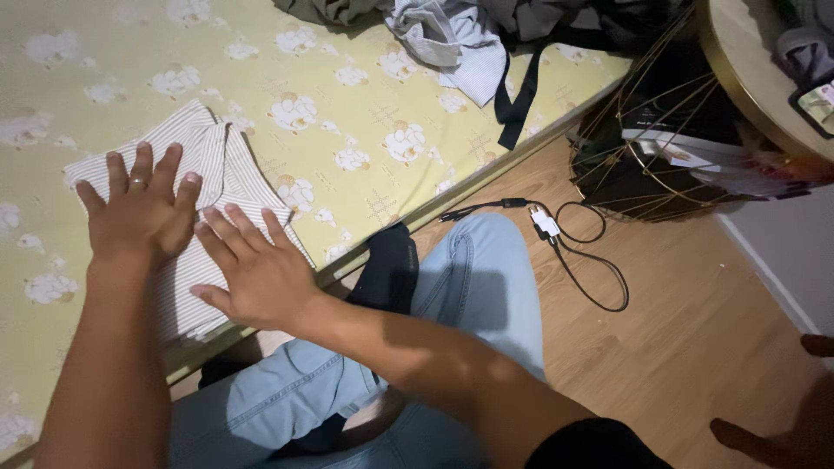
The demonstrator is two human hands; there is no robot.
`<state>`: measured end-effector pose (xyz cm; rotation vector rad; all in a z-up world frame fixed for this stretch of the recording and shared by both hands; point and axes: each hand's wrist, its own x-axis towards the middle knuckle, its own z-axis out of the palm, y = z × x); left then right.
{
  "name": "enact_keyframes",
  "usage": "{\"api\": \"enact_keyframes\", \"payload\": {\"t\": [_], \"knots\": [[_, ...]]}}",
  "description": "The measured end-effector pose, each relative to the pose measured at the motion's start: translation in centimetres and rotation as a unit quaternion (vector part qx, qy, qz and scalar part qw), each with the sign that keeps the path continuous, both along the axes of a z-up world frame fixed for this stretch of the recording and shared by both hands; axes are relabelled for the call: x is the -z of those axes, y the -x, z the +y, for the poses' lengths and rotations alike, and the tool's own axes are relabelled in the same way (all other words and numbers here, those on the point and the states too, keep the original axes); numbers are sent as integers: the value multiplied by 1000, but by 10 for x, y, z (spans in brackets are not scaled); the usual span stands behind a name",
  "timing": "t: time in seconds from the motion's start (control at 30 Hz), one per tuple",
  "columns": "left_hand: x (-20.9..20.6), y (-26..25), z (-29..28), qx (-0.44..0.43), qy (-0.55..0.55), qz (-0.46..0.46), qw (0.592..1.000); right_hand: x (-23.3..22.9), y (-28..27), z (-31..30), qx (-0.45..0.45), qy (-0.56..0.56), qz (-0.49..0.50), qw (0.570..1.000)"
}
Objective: The person folds a striped shirt by hand and places it into a suitcase alongside other folded garments.
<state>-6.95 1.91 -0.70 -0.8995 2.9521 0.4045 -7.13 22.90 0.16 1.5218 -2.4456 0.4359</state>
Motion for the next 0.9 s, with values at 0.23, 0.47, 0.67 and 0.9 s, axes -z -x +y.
{"api": "enact_keyframes", "payload": {"t": [0.23,0.47,0.67,0.9], "knots": [[7,-23,-23,-9,-105,202,974,15,-8,32,-56,27,-32,998],[5,-60,21,-40,79,260,962,32,-30,77,-137,-34,-142,980],[-37,-62,24,-350,-163,88,918,22,-37,91,-50,150,-267,951],[4,-72,-6,-333,-309,84,887,27,-41,66,161,303,-649,679]]}}
